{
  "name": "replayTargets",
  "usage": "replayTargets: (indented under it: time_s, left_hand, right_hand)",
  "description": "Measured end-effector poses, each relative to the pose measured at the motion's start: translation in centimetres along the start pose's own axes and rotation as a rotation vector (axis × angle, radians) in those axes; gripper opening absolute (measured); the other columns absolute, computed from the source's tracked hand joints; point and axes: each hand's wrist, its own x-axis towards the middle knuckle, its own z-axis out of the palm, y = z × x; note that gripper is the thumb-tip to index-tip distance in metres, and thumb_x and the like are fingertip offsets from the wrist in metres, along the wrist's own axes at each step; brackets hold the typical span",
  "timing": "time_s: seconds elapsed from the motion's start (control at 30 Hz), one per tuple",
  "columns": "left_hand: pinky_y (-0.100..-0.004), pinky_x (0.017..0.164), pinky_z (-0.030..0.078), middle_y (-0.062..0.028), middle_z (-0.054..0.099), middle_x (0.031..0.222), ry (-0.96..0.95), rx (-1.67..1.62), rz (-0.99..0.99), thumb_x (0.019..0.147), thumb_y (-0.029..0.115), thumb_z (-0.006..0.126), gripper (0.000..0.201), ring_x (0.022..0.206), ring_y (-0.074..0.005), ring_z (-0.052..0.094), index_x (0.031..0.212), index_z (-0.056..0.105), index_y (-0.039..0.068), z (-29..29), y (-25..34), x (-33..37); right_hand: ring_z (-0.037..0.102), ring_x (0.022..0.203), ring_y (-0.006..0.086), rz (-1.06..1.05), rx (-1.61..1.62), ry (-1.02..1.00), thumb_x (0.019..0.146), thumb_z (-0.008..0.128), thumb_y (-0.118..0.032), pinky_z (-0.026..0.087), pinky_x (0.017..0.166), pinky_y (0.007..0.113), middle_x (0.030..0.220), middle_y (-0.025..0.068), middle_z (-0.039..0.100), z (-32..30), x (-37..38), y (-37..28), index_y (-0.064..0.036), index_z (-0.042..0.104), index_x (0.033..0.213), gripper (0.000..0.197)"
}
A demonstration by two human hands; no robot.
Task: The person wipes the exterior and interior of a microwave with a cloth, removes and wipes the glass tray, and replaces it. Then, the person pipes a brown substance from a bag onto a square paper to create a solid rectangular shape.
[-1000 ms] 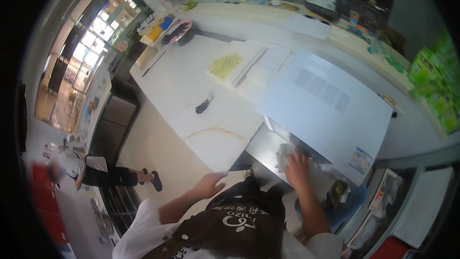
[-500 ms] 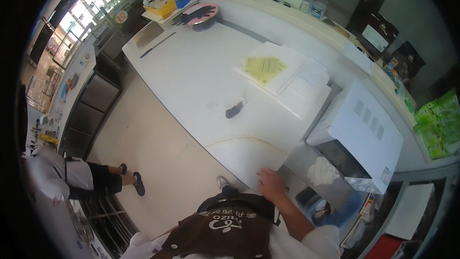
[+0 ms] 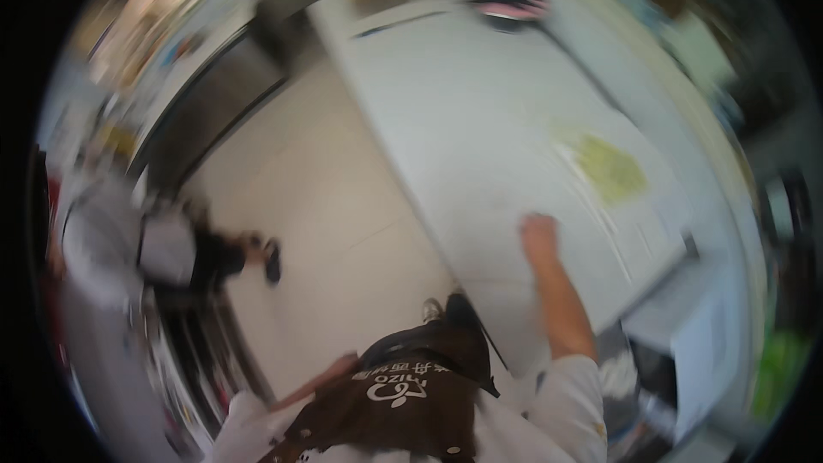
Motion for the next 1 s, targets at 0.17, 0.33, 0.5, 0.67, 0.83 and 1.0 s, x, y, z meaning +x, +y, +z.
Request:
replayTargets:
  time_s: [0.17, 0.33, 0.5, 0.67, 0.83, 1.0]
  left_hand:
    - [-0.0396, 0.104, 0.049, -0.0177, 0.063, 0.135, 0.481, -0.648, 0.060, 0.099, 0.025, 0.060, 0.049, 0.118, -0.0283, 0.064, 0.142, 0.054, 0.002, -3.6, 9.0, -4.7]
    - [-0.0398, 0.102, 0.050, -0.0153, 0.056, 0.141, 0.497, -0.847, 0.332, 0.099, 0.020, 0.062, 0.055, 0.120, -0.0272, 0.061, 0.150, 0.046, 0.006, -2.1, 15.8, -8.1]
    - [-0.0429, 0.101, 0.052, -0.0173, 0.053, 0.143, 0.923, -0.512, 0.481, 0.095, 0.019, 0.067, 0.061, 0.127, -0.0332, 0.055, 0.151, 0.045, 0.008, -2.7, 13.2, -13.7]
    - [-0.0426, 0.099, 0.052, -0.0159, 0.058, 0.137, 0.993, -0.605, 0.330, 0.091, 0.020, 0.072, 0.053, 0.126, -0.0349, 0.055, 0.139, 0.055, 0.008, -1.9, 3.3, -18.4]
    - [-0.0401, 0.091, 0.054, -0.0125, 0.069, 0.113, 1.131, -0.820, -0.050, 0.093, 0.021, 0.072, 0.034, 0.107, -0.0309, 0.065, 0.122, 0.063, 0.006, -1.0, -8.2, -24.7]
    - [-0.0274, 0.062, 0.050, -0.0024, 0.062, 0.078, 1.569, -1.707, 0.034, 0.105, 0.027, 0.060, 0.024, 0.071, -0.0104, 0.059, 0.099, 0.063, 0.003, 0.8, -18.2, -27.3]
  right_hand:
    - [0.065, 0.089, 0.0347, 0.139, 0.800, 0.009, 0.105, 0.055, -0.025, 0.051, 0.079, 0.044, 0.093, 0.0182, 0.067, -2.1, 2.3, -6.2, -0.0041, 0.060, 0.113, 0.023]
    - [0.060, 0.089, 0.0208, -0.151, 1.125, -0.712, 0.097, 0.061, -0.017, 0.050, 0.082, 0.036, 0.103, 0.0078, 0.062, -5.5, -1.1, -24.1, -0.0071, 0.055, 0.125, 0.030]
    - [0.060, 0.109, 0.0213, -0.732, 0.992, -1.500, 0.081, 0.054, 0.000, 0.051, 0.094, 0.036, 0.125, 0.0129, 0.058, -8.6, -8.6, -41.4, -0.0172, 0.022, 0.161, 0.088]
    - [0.058, 0.117, 0.0224, -0.501, 0.937, -2.055, 0.085, 0.053, 0.001, 0.049, 0.101, 0.038, 0.141, 0.0162, 0.051, -9.3, -15.1, -52.2, -0.0210, 0.005, 0.167, 0.097]
    - [0.057, 0.127, 0.0259, -0.432, 0.933, -2.492, 0.093, 0.058, -0.004, 0.048, 0.104, 0.037, 0.149, 0.0186, 0.049, -9.0, -22.3, -63.5, -0.0141, 0.015, 0.165, 0.085]
    - [0.053, 0.135, 0.0297, -0.915, 0.722, -2.180, 0.099, 0.062, -0.006, 0.048, 0.108, 0.039, 0.163, 0.0137, 0.034, -9.3, -32.3, -72.5, -0.0102, 0.021, 0.163, 0.076]
